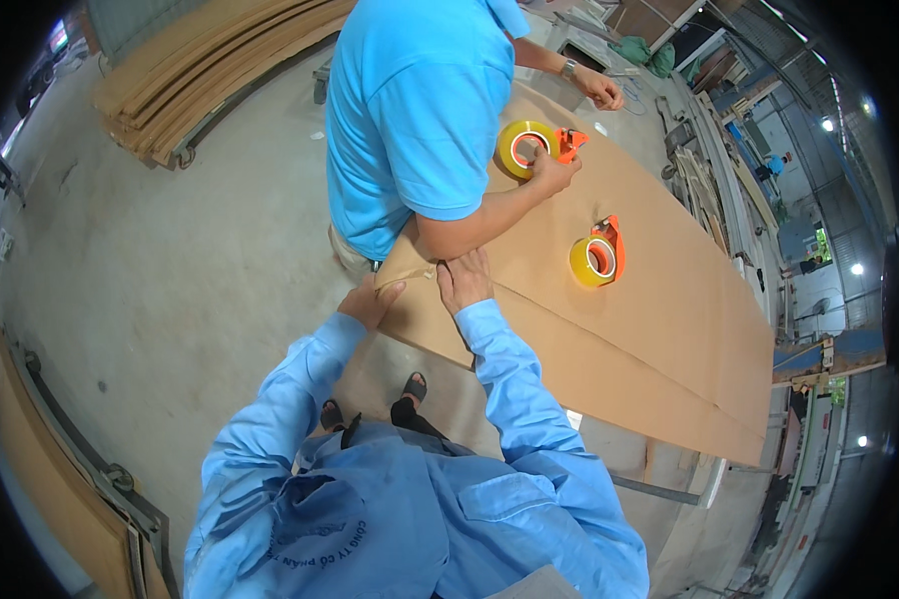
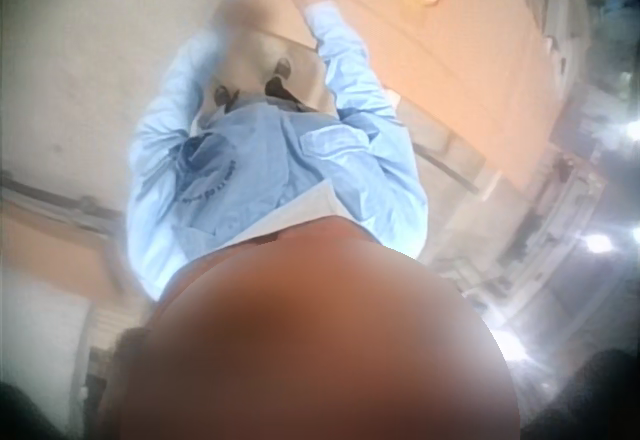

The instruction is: The person wraps a large wooden panel with corrugated cardboard, trims the excess with a utility knife, and secures the package with tape. A coworker assists by applying tape to the opposite side.

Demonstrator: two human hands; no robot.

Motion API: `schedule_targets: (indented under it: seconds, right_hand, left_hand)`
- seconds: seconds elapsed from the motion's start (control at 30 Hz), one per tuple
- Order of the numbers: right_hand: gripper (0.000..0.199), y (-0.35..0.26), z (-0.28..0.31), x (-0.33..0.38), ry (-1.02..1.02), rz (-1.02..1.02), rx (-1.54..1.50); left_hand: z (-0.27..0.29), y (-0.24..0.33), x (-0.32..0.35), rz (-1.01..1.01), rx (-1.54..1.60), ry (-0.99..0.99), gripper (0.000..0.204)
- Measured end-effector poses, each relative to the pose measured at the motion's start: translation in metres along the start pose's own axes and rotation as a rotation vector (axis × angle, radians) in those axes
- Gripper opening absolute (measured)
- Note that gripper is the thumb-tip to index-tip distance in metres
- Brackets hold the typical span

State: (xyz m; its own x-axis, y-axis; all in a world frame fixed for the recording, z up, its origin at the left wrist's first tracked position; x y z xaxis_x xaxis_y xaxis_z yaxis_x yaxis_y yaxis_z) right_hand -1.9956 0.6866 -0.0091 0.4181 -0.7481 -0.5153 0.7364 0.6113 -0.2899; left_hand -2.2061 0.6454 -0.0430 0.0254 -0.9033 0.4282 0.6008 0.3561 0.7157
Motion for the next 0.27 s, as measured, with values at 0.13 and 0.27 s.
schedule_targets:
  seconds: [0.13, 0.27]
  right_hand:
    - [0.038, -0.004, 0.006, 0.0, -0.029, -0.023, -0.039]
    - [0.039, 0.0, 0.031, 0.018, -0.036, -0.059, -0.13]
  left_hand:
    - [-0.006, -0.007, -0.004, -0.06, 0.068, 0.041, 0.065]
    - [-0.013, -0.017, -0.02, -0.198, 0.119, 0.052, 0.064]
Point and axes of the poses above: each hand's wrist, its own x-axis away from the middle knuckle, its own z-axis out of the back of the hand, y = z × x, the point moved 1 cm from there along -x, towards the middle knuckle, and after that the axes turned 5 degrees about z, right-handed, at the moved point
